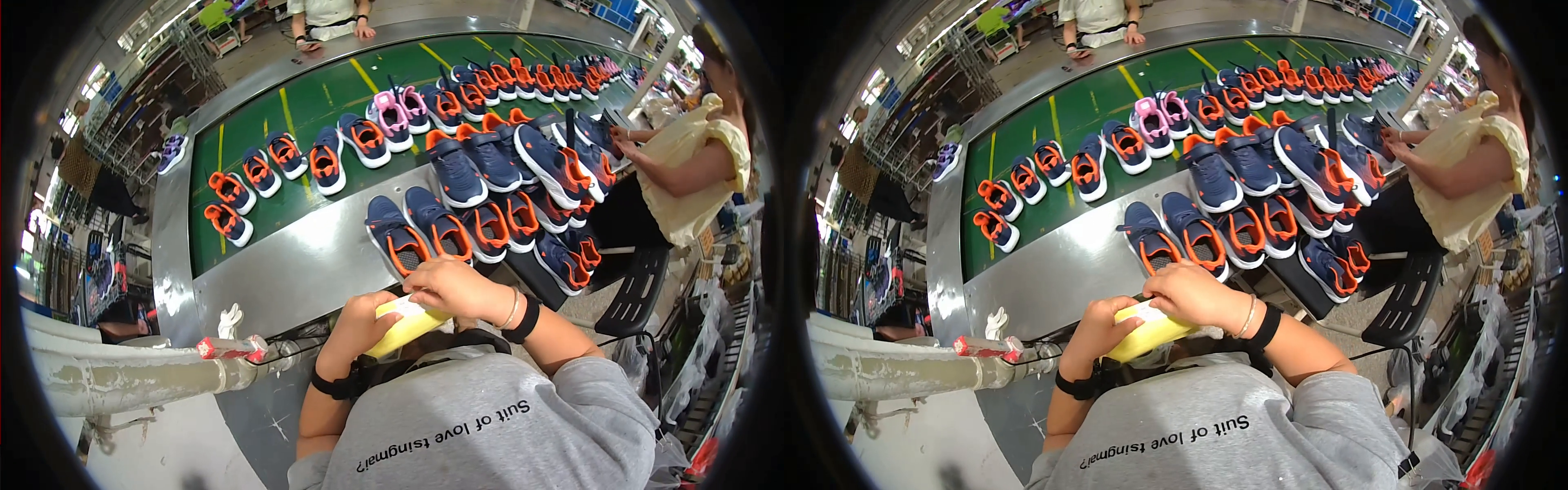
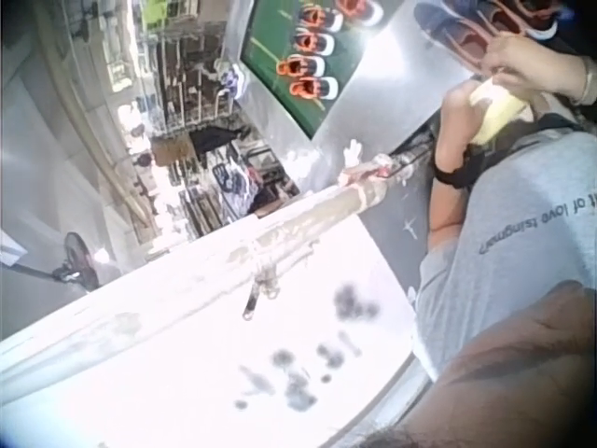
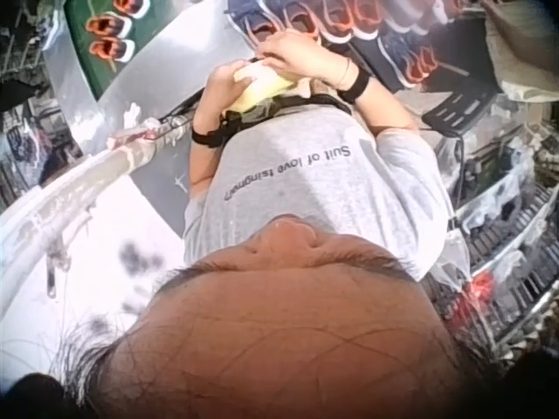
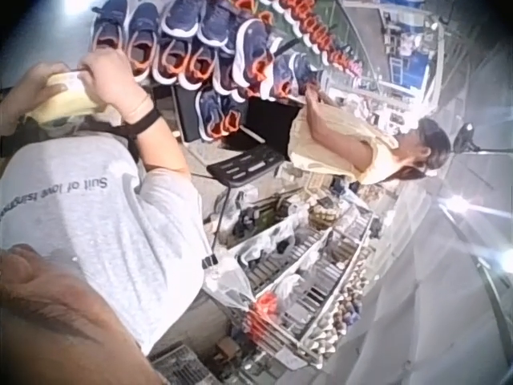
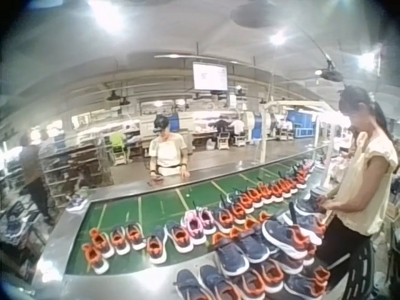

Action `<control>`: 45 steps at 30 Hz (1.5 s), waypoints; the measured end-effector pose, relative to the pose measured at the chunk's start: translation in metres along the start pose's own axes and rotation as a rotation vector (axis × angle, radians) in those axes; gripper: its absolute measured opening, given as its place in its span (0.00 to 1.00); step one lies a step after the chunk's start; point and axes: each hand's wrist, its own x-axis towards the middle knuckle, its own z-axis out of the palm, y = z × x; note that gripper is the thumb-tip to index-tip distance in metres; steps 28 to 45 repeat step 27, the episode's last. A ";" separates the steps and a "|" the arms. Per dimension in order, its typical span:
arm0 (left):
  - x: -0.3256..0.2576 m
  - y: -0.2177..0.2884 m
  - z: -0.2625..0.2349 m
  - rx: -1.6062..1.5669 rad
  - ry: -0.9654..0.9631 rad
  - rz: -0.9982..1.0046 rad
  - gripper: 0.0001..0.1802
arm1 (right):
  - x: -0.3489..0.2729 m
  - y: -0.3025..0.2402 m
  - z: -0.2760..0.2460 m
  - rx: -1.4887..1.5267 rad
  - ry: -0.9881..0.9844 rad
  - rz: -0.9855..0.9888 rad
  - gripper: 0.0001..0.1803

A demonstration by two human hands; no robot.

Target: Organize and inspect finished shoes on an assembly line belt.

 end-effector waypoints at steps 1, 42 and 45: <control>0.005 0.001 0.006 -0.048 -0.018 0.011 0.13 | -0.006 0.000 -0.002 -0.004 0.011 0.005 0.08; 0.193 0.128 0.231 -0.507 -0.534 -0.029 0.12 | -0.234 0.137 -0.156 -0.516 0.370 -0.054 0.10; 0.193 0.128 0.231 -0.507 -0.534 -0.029 0.12 | -0.234 0.137 -0.156 -0.516 0.370 -0.054 0.10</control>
